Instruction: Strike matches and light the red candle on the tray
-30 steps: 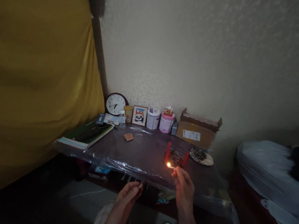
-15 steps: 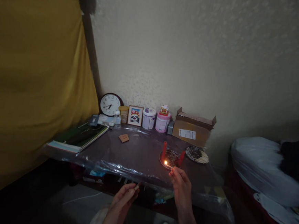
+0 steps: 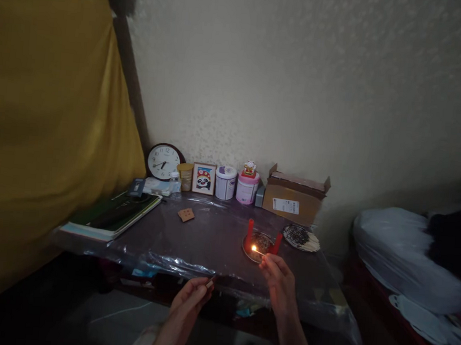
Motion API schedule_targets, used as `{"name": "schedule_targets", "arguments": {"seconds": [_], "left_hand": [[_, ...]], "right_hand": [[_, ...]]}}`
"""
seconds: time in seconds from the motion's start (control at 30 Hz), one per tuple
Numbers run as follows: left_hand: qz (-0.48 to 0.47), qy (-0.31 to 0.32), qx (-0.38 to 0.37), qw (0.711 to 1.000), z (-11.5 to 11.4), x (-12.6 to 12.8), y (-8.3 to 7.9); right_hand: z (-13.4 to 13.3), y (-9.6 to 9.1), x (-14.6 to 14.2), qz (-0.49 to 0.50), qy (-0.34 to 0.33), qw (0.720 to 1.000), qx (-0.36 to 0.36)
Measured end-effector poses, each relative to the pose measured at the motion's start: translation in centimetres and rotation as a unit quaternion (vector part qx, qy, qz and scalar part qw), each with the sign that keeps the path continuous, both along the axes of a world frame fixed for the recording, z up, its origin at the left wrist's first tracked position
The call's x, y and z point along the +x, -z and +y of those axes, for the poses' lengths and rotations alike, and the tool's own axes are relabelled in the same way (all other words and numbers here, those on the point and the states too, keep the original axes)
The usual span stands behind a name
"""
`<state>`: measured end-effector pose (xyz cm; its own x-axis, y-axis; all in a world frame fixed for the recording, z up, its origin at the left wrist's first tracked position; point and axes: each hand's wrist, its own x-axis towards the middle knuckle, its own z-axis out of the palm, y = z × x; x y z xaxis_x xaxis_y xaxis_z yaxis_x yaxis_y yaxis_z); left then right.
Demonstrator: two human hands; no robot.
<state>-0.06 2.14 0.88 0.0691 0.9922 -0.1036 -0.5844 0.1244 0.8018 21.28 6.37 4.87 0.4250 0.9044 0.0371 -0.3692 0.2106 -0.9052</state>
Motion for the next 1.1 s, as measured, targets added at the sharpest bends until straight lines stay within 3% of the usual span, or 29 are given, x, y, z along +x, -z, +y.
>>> {"name": "schedule_targets", "arguments": {"seconds": [0.23, 0.53, 0.73, 1.1], "left_hand": [[-0.009, 0.006, 0.031, 0.999, 3.9, 0.5, -0.3], [-0.023, 0.016, 0.072, 0.997, 8.2, 1.5, -1.3], [-0.031, 0.027, 0.083, 0.996, 11.2, 1.9, -2.3], [-0.040, 0.036, 0.049, 0.997, 11.4, 1.0, -1.7]], "right_hand": [[1.4, -1.0, -0.3, -0.014, -0.009, 1.000, -0.001], [1.4, 0.2, -0.1, -0.042, -0.022, 0.999, -0.010], [1.3, 0.5, -0.1, 0.023, -0.053, 0.998, -0.025], [1.5, 0.2, -0.3, -0.029, -0.083, 0.995, -0.056]]}}
